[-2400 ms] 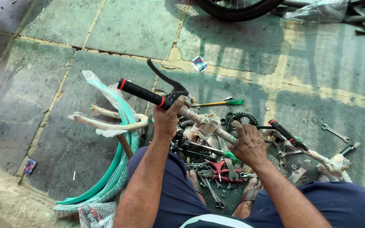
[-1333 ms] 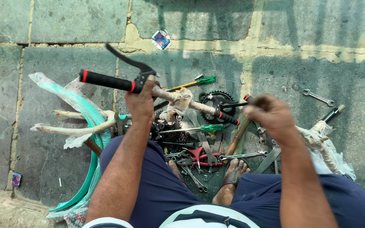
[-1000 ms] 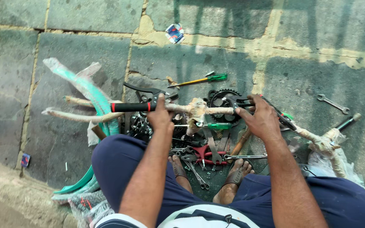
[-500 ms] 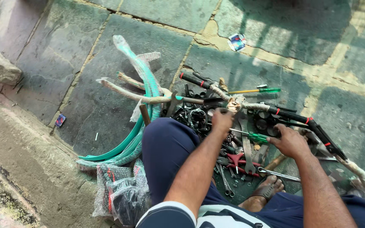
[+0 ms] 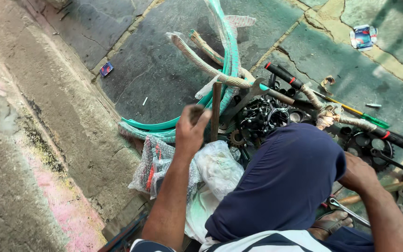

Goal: The person threads a wire through an orange cable housing and connects it to a bicycle brake handle.

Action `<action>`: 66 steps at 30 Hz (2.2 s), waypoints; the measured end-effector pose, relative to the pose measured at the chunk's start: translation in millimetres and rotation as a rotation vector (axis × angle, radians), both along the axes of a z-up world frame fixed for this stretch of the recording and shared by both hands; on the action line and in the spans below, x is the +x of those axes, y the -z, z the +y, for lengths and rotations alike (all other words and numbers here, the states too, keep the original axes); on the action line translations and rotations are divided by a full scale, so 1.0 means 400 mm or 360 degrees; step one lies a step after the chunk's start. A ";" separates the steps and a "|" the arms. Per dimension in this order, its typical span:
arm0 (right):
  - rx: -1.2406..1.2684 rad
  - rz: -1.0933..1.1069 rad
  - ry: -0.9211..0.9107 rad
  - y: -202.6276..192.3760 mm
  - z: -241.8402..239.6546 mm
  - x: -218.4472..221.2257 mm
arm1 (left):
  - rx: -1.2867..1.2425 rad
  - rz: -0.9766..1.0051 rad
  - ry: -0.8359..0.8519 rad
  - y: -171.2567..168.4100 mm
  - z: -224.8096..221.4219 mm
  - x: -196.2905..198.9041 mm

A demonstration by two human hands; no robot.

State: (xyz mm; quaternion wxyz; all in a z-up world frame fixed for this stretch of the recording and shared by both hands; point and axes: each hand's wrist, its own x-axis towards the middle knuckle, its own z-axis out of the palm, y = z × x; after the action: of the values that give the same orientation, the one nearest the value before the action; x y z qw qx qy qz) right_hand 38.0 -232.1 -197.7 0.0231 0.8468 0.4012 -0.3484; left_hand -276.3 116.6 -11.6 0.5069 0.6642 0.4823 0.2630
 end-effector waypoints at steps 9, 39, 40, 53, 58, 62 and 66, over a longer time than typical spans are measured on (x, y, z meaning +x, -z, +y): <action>0.0534 -0.0282 0.0407 -0.275 -0.150 0.025 | 0.0044 0.1759 0.1190 0.381 -0.185 -0.141; -0.0238 0.0055 0.0913 0.074 -0.970 -0.287 | 0.1015 0.1002 0.0669 0.129 -0.085 0.264; -0.0405 0.0065 0.0987 0.074 -0.962 -0.257 | 0.1035 0.0915 0.0615 0.090 -0.090 0.281; -0.0207 -0.0339 0.1387 -0.012 -0.870 0.066 | 0.0950 -0.0065 0.0895 -0.163 -0.353 0.542; 0.0069 -0.0534 0.1427 -0.162 -0.861 0.065 | 0.0709 -0.0197 0.1335 -0.208 -0.483 0.585; 0.0806 -0.0848 0.1382 -0.478 -0.801 0.053 | 0.0537 -0.0181 0.1696 -0.220 -0.548 0.588; 0.1519 -0.0836 0.1082 -0.778 -0.646 -0.020 | -0.0158 -0.0471 0.1715 -0.172 -0.543 0.590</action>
State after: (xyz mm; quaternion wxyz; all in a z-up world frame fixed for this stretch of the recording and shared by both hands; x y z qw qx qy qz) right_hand 30.1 -490.6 113.3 -0.3707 0.9010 0.2022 0.0997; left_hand -40.4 -100.7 57.4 0.6627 0.7480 0.0103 0.0343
